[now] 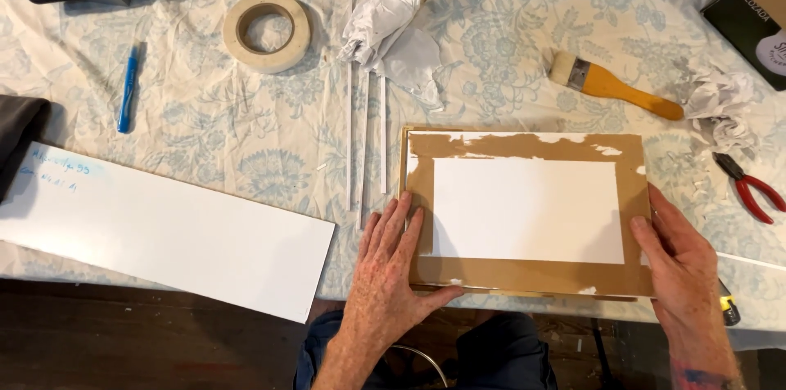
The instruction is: The person assembles a lightbox by placing a printed image into a wooden frame, applying adhesive to a white backing board, and securing it to the frame. They then attach a cardboard backing and inspect the finished unit.
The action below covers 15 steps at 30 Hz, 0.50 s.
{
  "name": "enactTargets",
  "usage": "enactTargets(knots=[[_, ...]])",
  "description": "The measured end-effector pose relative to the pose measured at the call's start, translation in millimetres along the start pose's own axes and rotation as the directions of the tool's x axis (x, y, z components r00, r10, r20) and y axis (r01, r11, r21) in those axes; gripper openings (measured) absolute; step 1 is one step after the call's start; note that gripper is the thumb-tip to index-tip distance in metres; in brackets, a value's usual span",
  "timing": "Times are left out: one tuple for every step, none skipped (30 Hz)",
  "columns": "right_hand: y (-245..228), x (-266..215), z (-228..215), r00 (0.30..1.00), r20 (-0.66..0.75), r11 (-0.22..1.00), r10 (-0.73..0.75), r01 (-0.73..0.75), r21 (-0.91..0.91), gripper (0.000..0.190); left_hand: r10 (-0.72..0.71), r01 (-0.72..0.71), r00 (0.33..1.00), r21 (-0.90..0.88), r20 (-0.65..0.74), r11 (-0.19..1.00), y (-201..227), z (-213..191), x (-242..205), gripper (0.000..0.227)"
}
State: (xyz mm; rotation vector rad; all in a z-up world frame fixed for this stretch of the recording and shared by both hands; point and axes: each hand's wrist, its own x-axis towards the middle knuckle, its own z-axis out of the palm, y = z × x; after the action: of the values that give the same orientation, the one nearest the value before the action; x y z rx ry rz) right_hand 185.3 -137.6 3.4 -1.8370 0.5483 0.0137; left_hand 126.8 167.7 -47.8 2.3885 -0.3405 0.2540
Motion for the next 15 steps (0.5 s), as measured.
enactTargets(knots=[[-1.1,-1.1,0.4,1.000,0.001,1.000,0.021,-0.021,-0.014,0.052,0.010,-0.010,1.000,-0.008,-0.015,1.000,-0.5,0.6,-1.0,0.102],[-1.5,-1.6,1.3,1.000,0.002,1.000,0.021,-0.021,-0.013,0.052,0.009,-0.010,1.000,-0.006,-0.016,1.000,-1.0,0.9,-1.1,0.102],[-1.6,-2.5,1.7,0.999,-0.009,0.996,-0.035,0.035,-0.081,0.050,0.010,-0.010,1.000,-0.010,-0.020,1.000,-1.3,1.2,-1.2,0.102],[-1.7,-3.1,1.7,0.996,-0.017,0.985,-0.092,0.089,-0.149,0.048,0.010,-0.010,1.000,-0.014,-0.025,1.000,-1.3,1.8,-1.1,0.103],[1.1,-1.2,-0.7,0.996,-0.023,0.985,-0.091,0.087,-0.148,0.048,0.015,-0.015,1.000,-0.016,-0.022,1.000,-0.2,0.5,-1.0,0.103],[3.9,0.8,-3.5,0.993,-0.024,0.963,-0.117,0.108,-0.248,0.050,0.012,-0.012,1.000,-0.012,-0.015,1.000,1.1,-0.7,-0.7,0.102],[6.3,3.5,-5.7,0.989,-0.021,0.930,-0.144,0.128,-0.344,0.052,0.010,-0.010,1.000,-0.007,-0.009,1.000,1.9,-2.1,0.3,0.102],[5.5,5.2,-6.2,0.989,-0.027,0.931,-0.145,0.127,-0.342,0.052,0.016,-0.016,1.000,-0.007,-0.008,1.000,2.5,-1.6,0.5,0.102],[4.9,6.5,-6.7,0.991,-0.014,0.914,-0.130,0.114,-0.390,0.053,0.018,-0.018,1.000,0.001,-0.010,1.000,3.2,-1.1,0.2,0.102],[4.3,7.8,-7.2,0.994,-0.001,0.893,-0.113,0.101,-0.438,0.053,0.020,-0.020,1.000,0.009,-0.012,1.000,3.9,-0.7,-0.2,0.102],[8.0,10.5,-7.8,0.993,-0.005,0.895,-0.114,0.101,-0.435,0.053,0.025,-0.024,1.000,0.011,-0.012,1.000,4.2,-0.8,0.0,0.102],[11.7,13.2,-8.4,0.991,0.012,0.887,-0.132,0.123,-0.446,0.052,0.027,-0.027,0.999,0.012,-0.020,1.000,4.6,-0.9,0.3,0.102],[15.7,15.1,-9.9,0.989,0.027,0.878,-0.146,0.143,-0.458,0.052,0.030,-0.030,0.999,0.011,-0.026,0.999,5.4,-0.8,0.3,0.102],[11.9,14.5,-8.1,0.989,0.022,0.879,-0.145,0.139,-0.456,0.052,0.035,-0.035,0.999,0.010,-0.023,0.999,5.3,-1.4,0.3,0.102],[8.0,13.8,-7.1,0.994,0.043,0.858,-0.099,0.108,-0.502,0.055,0.030,-0.030,0.999,0.012,-0.018,0.999,5.5,-1.6,0.5,0.099]])
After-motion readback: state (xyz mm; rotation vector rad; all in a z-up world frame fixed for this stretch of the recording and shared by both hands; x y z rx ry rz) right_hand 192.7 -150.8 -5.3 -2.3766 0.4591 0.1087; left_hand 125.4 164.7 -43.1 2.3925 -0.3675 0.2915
